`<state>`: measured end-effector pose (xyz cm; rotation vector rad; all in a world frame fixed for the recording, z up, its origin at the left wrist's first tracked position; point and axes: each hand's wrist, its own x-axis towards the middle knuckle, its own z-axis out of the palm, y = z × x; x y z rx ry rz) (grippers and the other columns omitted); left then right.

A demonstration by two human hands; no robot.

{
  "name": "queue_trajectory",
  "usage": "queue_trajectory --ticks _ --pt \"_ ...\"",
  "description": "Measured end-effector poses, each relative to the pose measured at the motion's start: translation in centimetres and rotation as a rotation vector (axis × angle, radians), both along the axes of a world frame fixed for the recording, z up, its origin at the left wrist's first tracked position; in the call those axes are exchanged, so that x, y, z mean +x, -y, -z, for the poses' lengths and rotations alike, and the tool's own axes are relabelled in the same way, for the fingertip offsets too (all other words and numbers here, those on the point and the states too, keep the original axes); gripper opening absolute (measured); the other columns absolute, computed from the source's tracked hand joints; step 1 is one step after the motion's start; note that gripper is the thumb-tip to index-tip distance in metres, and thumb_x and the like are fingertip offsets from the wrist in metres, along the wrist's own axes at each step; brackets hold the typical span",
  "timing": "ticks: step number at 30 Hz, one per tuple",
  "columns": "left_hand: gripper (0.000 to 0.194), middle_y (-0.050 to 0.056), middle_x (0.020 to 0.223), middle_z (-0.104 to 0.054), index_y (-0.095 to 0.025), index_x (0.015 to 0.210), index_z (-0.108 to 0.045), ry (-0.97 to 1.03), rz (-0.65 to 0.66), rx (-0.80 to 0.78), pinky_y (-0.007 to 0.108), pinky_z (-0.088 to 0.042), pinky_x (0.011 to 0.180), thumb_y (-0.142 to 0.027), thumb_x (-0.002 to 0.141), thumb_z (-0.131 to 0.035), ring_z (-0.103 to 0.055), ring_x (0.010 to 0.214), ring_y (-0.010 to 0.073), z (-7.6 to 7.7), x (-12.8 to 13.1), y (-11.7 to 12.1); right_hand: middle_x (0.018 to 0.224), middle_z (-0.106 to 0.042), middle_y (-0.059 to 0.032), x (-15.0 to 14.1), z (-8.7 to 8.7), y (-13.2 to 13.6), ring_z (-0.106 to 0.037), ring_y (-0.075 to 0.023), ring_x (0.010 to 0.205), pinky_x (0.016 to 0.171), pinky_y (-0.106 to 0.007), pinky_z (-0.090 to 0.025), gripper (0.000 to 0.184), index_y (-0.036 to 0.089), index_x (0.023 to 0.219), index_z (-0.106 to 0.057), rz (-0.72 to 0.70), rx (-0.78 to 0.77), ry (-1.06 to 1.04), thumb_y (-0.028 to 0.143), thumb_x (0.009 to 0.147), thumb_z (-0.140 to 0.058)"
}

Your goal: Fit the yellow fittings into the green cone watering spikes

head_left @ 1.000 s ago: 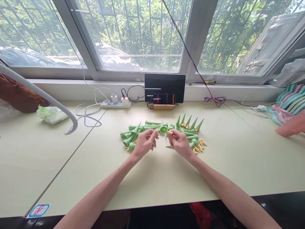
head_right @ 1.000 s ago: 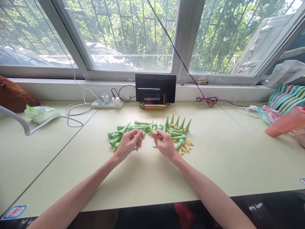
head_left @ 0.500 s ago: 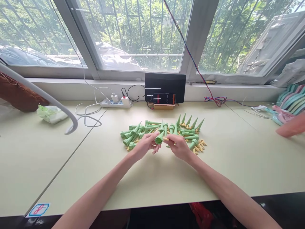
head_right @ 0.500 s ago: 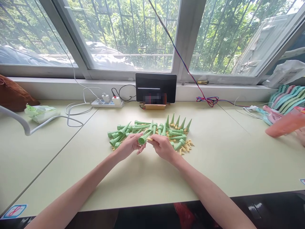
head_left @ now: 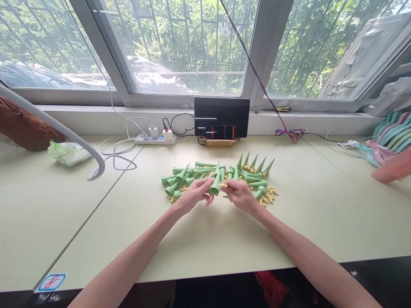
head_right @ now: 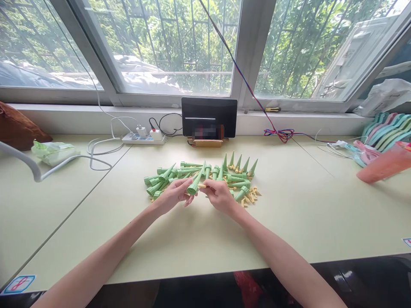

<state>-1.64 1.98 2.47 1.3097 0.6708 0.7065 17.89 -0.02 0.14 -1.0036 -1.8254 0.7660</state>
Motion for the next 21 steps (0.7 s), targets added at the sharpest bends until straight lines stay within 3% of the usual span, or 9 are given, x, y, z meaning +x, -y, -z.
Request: queue_trajectory --ticks 6,21 --pt "0.041 0.001 0.076 -0.048 -0.014 0.087 -0.057 -0.048 -0.01 0.074 0.021 -0.042 0.048 -0.055 0.09 -0.054 -0.052 0.057 0.0084 -0.23 -0.04 0.15 0.053 -0.045 0.0031 0.19 0.04 -0.1 -0.039 -0.0115 0.05 0.049 -0.024 -0.035 0.032 0.02 0.068 -0.054 -0.014 -0.089 -0.054 0.043 0.091 -0.052" --pt "0.047 0.001 0.061 -0.056 -0.012 0.108 -0.066 -0.191 -0.073 0.261 0.022 -0.044 0.048 -0.054 0.091 -0.053 -0.053 0.05 0.01 -0.41 -0.19 0.16 0.055 -0.046 0.0031 0.37 0.12 -0.18 -0.04 -0.0111 0.049 0.048 -0.024 -0.035 0.033 0.02 0.07 -0.055 -0.016 -0.131 -0.071 0.045 0.092 -0.052"
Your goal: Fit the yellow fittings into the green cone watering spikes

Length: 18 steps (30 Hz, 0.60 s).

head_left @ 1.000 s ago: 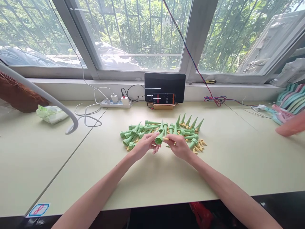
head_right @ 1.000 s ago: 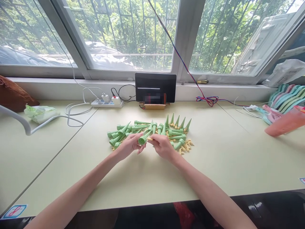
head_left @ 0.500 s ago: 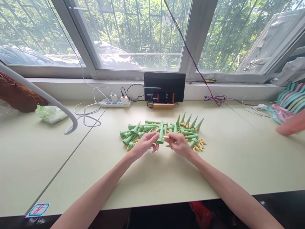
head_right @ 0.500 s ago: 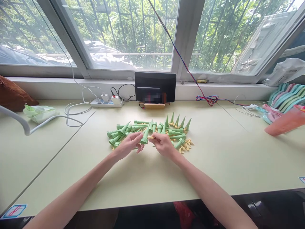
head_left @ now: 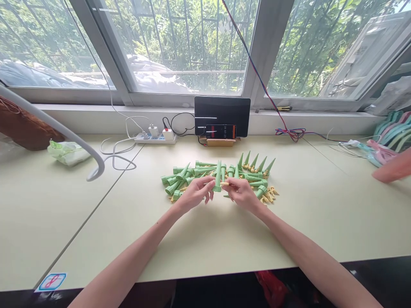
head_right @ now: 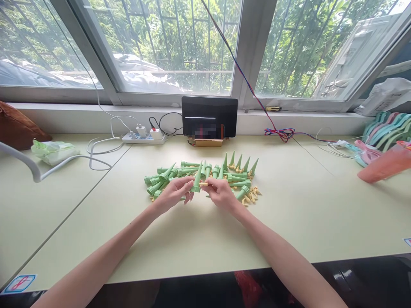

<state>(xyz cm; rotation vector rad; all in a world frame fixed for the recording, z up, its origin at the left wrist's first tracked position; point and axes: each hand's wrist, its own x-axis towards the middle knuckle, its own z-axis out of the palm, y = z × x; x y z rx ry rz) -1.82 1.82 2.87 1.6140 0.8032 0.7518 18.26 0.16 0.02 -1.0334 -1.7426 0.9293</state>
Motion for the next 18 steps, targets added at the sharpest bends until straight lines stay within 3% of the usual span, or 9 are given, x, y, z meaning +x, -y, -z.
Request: queue_trajectory --ticks 18 --pt "0.045 0.001 0.065 -0.058 -0.013 0.117 -0.063 -0.06 -0.089 0.121 0.022 -0.045 0.045 -0.049 0.09 -0.056 -0.053 0.052 0.0106 0.77 0.12 -0.13 0.053 -0.042 0.0044 -0.19 -0.55 0.24 -0.039 -0.0106 0.047 0.047 -0.025 -0.033 0.032 0.02 0.067 -0.049 0.008 -0.027 -0.034 0.041 0.091 -0.053"
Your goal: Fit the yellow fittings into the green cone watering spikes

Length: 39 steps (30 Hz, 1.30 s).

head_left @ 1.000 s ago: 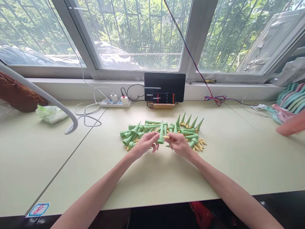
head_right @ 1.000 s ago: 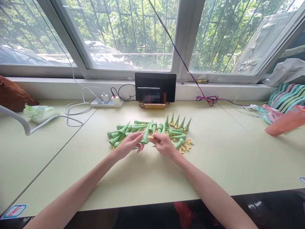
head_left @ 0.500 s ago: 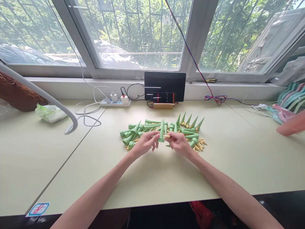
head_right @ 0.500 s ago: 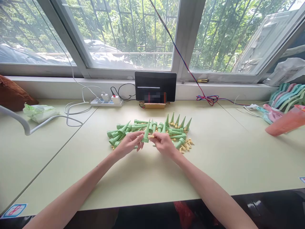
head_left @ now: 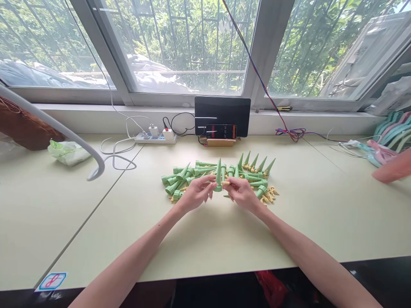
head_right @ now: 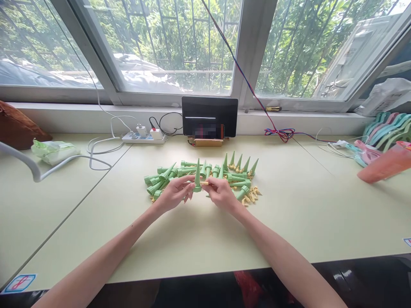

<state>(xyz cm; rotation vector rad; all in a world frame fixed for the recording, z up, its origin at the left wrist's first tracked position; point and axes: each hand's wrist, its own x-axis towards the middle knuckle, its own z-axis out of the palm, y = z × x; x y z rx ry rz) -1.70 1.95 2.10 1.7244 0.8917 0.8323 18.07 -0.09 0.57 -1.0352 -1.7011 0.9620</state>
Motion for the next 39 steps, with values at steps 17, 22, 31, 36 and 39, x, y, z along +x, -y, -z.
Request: queue_trajectory --ticks 17,22,31,36,39 --pt "0.029 0.003 0.088 -0.06 -0.019 0.108 -0.067 -0.02 -0.043 0.317 0.021 -0.049 0.049 -0.04 0.093 -0.055 -0.05 0.051 0.0056 0.8 0.1 -0.2 0.045 -0.042 0.0085 0.2 0.1 -0.2 -0.039 -0.0068 0.037 0.043 -0.022 -0.031 0.031 0.018 0.072 -0.052 -0.13 -0.145 -0.141 0.042 0.092 -0.056" --pt "0.025 0.003 0.087 -0.06 -0.021 0.114 -0.066 -0.124 -0.058 0.583 0.021 -0.048 0.055 -0.034 0.095 -0.054 -0.054 0.062 0.0091 1.3 -0.3 -0.4 0.046 -0.041 0.0088 0.3 0.2 -0.3 -0.038 -0.0065 0.036 0.041 -0.022 -0.03 0.031 0.017 0.076 -0.056 -0.199 -0.206 -0.216 0.043 0.092 -0.057" --pt "0.036 0.006 0.103 -0.064 -0.028 0.132 -0.054 -0.222 -0.084 0.889 0.021 -0.046 0.059 -0.026 0.096 -0.053 -0.054 0.063 0.0086 1.7 -0.9 -0.7 0.045 -0.039 0.0097 0.1 0.3 -0.4 -0.036 -0.0058 0.035 0.041 -0.022 -0.031 0.031 0.017 0.076 -0.057 -0.223 -0.213 -0.273 0.043 0.093 -0.057" --pt "0.032 0.006 0.102 -0.065 -0.025 0.127 -0.058 -0.281 -0.201 0.863 0.02 -0.042 0.054 -0.032 0.098 -0.05 -0.053 0.058 0.0074 1.4 -0.5 -0.5 0.047 -0.042 0.0086 -0.3 0.2 -0.2 -0.038 -0.0065 0.037 0.042 -0.022 -0.034 0.03 0.018 0.076 -0.056 -0.145 -0.173 -0.284 0.044 0.092 -0.057" --pt "0.029 0.005 0.096 -0.065 -0.021 0.117 -0.063 -0.268 -0.297 0.793 0.022 -0.042 0.055 -0.036 0.098 -0.047 -0.053 0.058 0.0086 1.1 -0.3 -0.3 0.048 -0.042 0.008 -0.4 0.1 0.0 -0.039 -0.0076 0.038 0.043 -0.023 -0.035 0.03 0.019 0.076 -0.054 -0.083 -0.143 -0.271 0.044 0.093 -0.055"
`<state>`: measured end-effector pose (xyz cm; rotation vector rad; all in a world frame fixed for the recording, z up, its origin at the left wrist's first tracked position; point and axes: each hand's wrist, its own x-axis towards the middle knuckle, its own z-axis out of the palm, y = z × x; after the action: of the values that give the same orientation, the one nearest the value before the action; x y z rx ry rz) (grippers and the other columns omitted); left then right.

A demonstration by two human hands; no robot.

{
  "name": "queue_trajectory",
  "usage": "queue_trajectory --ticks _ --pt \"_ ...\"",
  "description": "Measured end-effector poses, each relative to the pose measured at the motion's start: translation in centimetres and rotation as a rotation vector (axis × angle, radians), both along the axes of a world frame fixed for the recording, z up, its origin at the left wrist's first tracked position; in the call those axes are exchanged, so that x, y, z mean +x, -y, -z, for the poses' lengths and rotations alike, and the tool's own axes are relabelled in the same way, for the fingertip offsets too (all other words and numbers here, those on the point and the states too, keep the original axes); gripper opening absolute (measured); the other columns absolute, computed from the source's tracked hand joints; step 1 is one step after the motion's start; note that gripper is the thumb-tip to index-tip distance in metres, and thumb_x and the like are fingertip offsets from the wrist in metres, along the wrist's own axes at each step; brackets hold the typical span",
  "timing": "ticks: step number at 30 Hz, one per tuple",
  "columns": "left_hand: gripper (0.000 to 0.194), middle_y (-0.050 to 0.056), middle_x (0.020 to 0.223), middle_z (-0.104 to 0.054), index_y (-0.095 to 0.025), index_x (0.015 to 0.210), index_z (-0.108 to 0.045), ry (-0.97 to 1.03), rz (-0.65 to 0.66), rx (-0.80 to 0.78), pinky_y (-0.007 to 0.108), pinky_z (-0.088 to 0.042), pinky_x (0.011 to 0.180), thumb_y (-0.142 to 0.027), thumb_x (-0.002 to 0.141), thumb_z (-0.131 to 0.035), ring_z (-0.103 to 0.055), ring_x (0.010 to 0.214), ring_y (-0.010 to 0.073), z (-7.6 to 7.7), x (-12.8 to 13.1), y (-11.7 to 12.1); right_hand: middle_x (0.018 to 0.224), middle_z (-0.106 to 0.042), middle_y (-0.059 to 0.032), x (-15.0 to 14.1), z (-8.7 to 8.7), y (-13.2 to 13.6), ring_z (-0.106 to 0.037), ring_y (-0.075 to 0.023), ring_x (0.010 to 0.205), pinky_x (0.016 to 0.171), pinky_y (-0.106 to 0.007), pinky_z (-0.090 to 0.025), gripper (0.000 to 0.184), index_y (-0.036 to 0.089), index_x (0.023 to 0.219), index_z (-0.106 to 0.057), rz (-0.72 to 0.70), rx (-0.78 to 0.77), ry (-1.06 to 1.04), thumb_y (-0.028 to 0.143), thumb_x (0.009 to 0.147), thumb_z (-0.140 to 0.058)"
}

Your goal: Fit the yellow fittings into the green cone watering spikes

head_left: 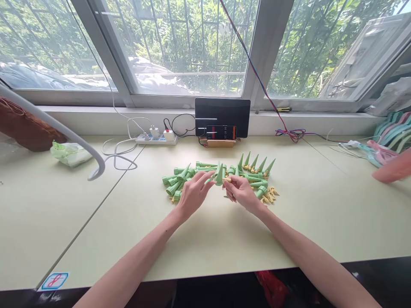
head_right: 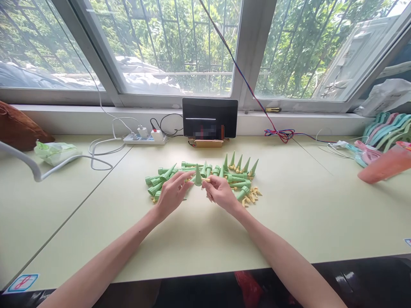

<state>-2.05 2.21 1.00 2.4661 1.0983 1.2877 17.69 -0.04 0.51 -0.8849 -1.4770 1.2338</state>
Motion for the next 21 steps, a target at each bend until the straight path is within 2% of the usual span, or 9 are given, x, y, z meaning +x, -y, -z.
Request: queue_trajectory --ticks 2,4,7,12,14,17,21 --pt "0.035 0.004 0.082 -0.065 -0.018 0.096 -0.069 0.059 -0.04 -0.076 0.023 -0.043 0.057 -0.039 0.099 -0.041 -0.054 0.059 0.0104 -0.2 0.1 0.1 0.048 -0.041 0.0077 0.0 0.0 0.0 -0.039 -0.0086 0.04 0.044 -0.023 -0.036 0.03 0.02 0.076 -0.054 0.042 0.027 0.047 0.043 0.093 -0.054" --pt "0.051 0.002 0.062 -0.06 -0.016 0.071 -0.068 0.108 -0.057 -0.189 0.024 -0.042 0.056 -0.044 0.1 -0.035 -0.053 0.054 0.011 -0.3 0.3 0.2 0.05 -0.042 0.0065 0.1 0.0 0.1 -0.04 -0.0094 0.043 0.046 -0.024 -0.036 0.029 0.02 0.075 -0.054 0.077 0.083 0.137 0.042 0.093 -0.054" --pt "0.066 0.0 0.045 -0.053 -0.015 0.054 -0.063 0.154 -0.018 -0.4 0.023 -0.04 0.051 -0.053 0.098 -0.033 -0.049 0.043 0.0096 -0.5 0.6 0.4 0.057 -0.044 0.004 0.1 0.1 0.1 -0.04 -0.0101 0.051 0.049 -0.024 -0.034 0.028 0.019 0.072 -0.054 0.093 0.23 0.29 0.038 0.094 -0.052" --pt "0.068 0.003 0.049 -0.06 -0.013 0.053 -0.064 0.212 0.107 -0.73 0.023 -0.041 0.048 -0.061 0.094 -0.038 -0.047 0.037 0.0078 -1.3 0.8 0.7 0.064 -0.048 0.0021 0.1 0.3 0.1 -0.039 -0.0107 0.057 0.054 -0.024 -0.032 0.027 0.019 0.074 -0.054 0.089 0.404 0.43 0.032 0.097 -0.047" --pt "0.066 0.004 0.051 -0.061 -0.012 0.057 -0.066 0.235 0.145 -0.821 0.022 -0.04 0.046 -0.062 0.092 -0.04 -0.048 0.038 0.0075 -1.7 0.8 0.8 0.065 -0.049 0.0017 0.1 0.4 0.1 -0.039 -0.011 0.058 0.055 -0.024 -0.033 0.027 0.019 0.075 -0.054 0.091 0.424 0.448 0.031 0.098 -0.046" --pt "0.061 0.004 0.059 -0.063 -0.011 0.064 -0.068 0.286 0.189 -0.945 0.02 -0.032 0.039 -0.063 0.089 -0.046 -0.047 0.039 0.0068 -2.1 0.8 0.8 0.066 -0.049 0.0015 0.1 0.4 0.1 -0.039 -0.0116 0.058 0.056 -0.025 -0.034 0.026 0.019 0.078 -0.054 0.097 0.433 0.473 0.031 0.098 -0.044" --pt "0.058 0.003 0.059 -0.06 -0.011 0.065 -0.066 0.357 0.222 -1.041 0.02 -0.027 0.038 -0.063 0.086 -0.05 -0.044 0.04 0.0063 -2.5 0.9 0.8 0.071 -0.054 -0.0006 0.1 0.4 0.2 -0.045 -0.0129 0.059 0.059 -0.026 -0.038 0.024 0.019 0.085 -0.057 0.094 0.402 0.496 0.035 0.099 -0.044"
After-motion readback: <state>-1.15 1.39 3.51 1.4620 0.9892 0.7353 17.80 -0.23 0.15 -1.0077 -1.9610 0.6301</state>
